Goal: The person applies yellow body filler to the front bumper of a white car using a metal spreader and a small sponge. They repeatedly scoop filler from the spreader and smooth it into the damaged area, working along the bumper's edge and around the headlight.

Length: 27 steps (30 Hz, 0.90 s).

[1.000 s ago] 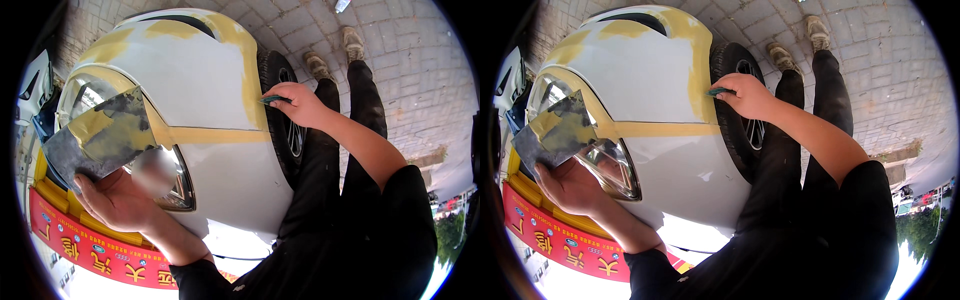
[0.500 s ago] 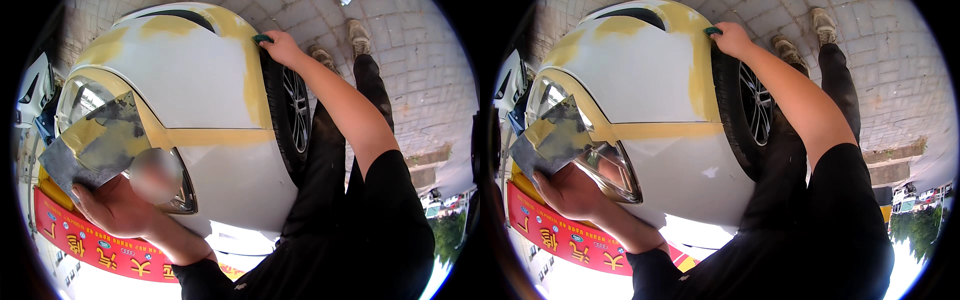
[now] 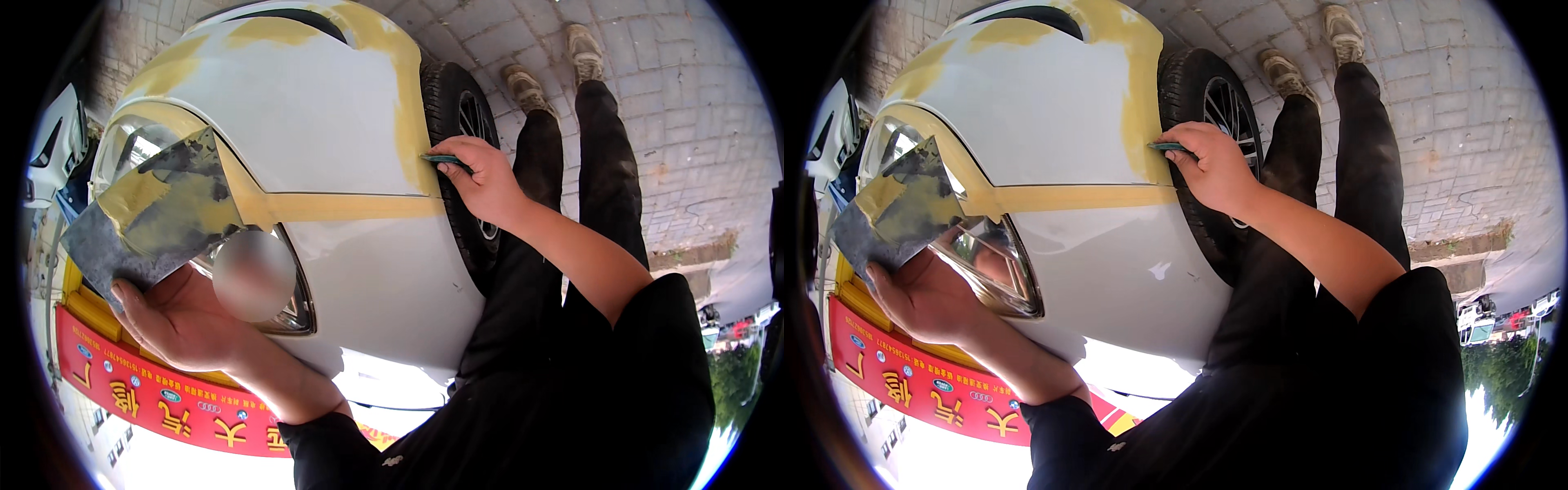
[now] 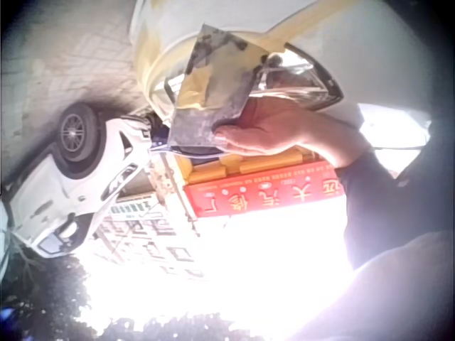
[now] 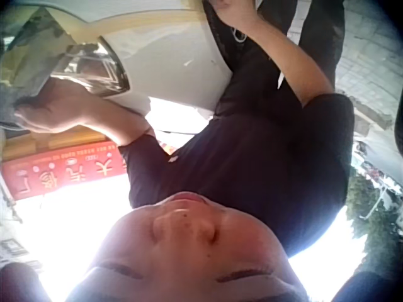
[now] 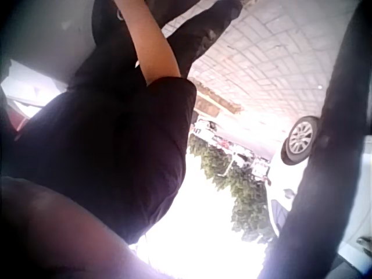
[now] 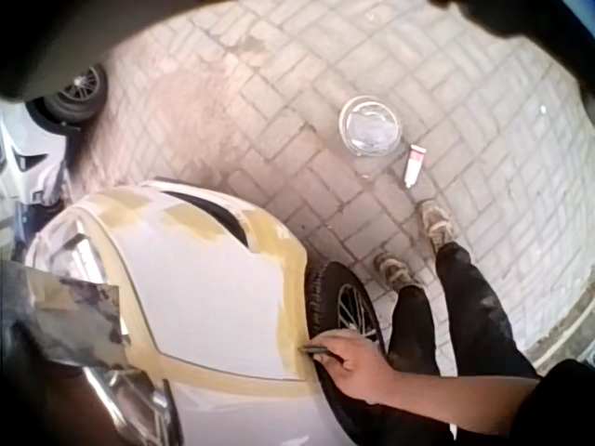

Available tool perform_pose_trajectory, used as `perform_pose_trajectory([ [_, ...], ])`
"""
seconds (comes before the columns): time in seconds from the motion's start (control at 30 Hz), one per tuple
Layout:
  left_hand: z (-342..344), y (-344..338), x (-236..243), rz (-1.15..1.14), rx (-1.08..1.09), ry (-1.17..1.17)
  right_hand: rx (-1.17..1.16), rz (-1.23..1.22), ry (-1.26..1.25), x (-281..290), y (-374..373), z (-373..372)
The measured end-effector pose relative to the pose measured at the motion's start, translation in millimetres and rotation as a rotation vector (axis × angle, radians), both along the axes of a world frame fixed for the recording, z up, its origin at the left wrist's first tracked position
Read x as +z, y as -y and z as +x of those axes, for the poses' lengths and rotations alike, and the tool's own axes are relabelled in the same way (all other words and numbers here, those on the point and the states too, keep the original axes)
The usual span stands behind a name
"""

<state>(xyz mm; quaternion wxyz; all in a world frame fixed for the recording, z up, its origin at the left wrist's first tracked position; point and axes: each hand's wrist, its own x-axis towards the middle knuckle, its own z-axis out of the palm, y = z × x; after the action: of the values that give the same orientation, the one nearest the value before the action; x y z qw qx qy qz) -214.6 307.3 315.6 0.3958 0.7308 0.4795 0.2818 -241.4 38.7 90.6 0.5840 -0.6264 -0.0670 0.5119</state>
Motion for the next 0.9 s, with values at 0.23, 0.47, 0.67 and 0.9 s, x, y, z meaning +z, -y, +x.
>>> perform_pose_trajectory([
  [0.23, -17.7, -18.4, 6.4, -0.128, -0.097, 0.070, 0.138, 0.085, -0.059, 22.2, 21.6, 11.6],
  [0.47, -4.7, -4.0, 2.6, -0.170, -0.062, 0.139, -0.411, 0.081, -0.923, 16.3, 69.0, 65.4],
  [0.67, 7.9, 18.5, 5.6, -0.259, -0.088, 0.137, -0.507, 0.092, -0.892, 51.8, 113.3, 93.3],
  [0.9, 13.7, 206.3, 96.3, -1.093, -0.115, 0.483, -0.476, 0.421, -0.714, 178.3, 132.5, 143.2],
])
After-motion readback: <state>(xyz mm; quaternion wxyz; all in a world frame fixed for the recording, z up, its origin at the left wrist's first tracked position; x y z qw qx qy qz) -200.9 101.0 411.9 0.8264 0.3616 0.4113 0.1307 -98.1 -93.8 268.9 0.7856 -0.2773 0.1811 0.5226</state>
